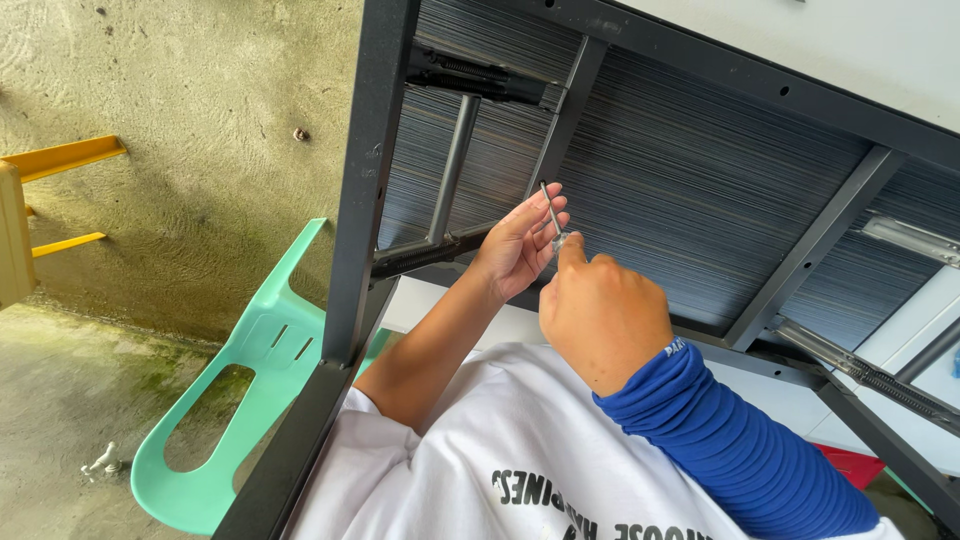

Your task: The person uses a screwdriver to fasten screws into the underside of a metal table frame. They move around the frame to access different screw holes, tighten them, and then flip the frame upright. The person also briefly handles a small black object at the end.

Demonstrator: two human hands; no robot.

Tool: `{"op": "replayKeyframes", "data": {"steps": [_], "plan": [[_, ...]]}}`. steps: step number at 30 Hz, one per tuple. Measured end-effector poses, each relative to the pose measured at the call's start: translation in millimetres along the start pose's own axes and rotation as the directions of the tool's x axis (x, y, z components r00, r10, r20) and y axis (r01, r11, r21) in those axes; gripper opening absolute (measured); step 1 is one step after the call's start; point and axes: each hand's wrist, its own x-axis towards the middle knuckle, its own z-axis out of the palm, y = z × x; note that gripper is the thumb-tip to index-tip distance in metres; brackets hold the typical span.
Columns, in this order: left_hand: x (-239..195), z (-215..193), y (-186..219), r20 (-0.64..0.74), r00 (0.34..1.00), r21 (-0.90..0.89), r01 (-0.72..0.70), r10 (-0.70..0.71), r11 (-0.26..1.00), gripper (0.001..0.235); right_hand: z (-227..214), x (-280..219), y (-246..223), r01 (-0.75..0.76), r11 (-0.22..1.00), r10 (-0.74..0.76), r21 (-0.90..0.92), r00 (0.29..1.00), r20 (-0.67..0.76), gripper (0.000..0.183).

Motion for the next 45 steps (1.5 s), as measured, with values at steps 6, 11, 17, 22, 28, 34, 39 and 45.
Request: {"op": "replayKeyframes", "data": {"steps": [6, 11, 17, 22, 28, 34, 39, 45], "plan": [[0.4, 1.0, 0.3, -0.006, 1.0, -0.051, 0.0, 0.0, 0.999, 0.043, 0.3, 9.7, -5.5, 0.009, 1.0, -0.009, 0.005, 1.0, 0.028, 0.051], [-0.5, 2.5, 0.7, 0.014, 1.0, -0.042, 0.002, -0.001, 0.999, 0.042, 0.2, 18.0, -7.1, -0.008, 0.999, 0.006, 0.043, 0.998, 0.06, 0.03], [0.0, -3.2, -1.9, -0.012, 1.0, -0.065, -0.016, 0.015, 0.998, 0.042, 0.2, 25.9, -1.4, -0.028, 0.983, 0.024, 0.181, 0.999, 0.023, 0.022], [-6.9, 6.8, -6.7, -0.075, 0.994, 0.203, -0.068, 0.085, 0.977, 0.037, -4.3, 34.9, 4.1, -0.072, 0.991, 0.065, 0.116, 0.996, 0.058, 0.026], [-46.6, 36.8, 4.2, 0.348, 0.747, 0.937, -0.298, 0.566, -0.182, 0.038, -11.4, 39.6, 0.5, -0.115, 0.985, 0.105, 0.131, 0.992, 0.075, 0.029], [-30.2, 52.1, 15.7, 0.437, 0.81, 0.729, -0.065, 0.39, -0.681, 0.019, -26.3, 40.2, -4.2, -0.133, 0.984, 0.111, 0.118, 0.979, 0.172, 0.033], [-7.8, 27.9, 12.5, 0.486, 0.805, 0.663, -0.086, 0.34, -0.743, 0.019, -27.5, 35.0, -7.3, -0.144, 0.987, 0.129, 0.072, 0.976, 0.173, 0.035], [11.4, 11.3, 11.1, 0.385, 0.86, 0.698, -0.034, 0.335, -0.716, 0.019, -27.8, 35.9, -9.1, -0.15, 0.984, 0.135, 0.093, 0.979, 0.156, 0.036]]}}
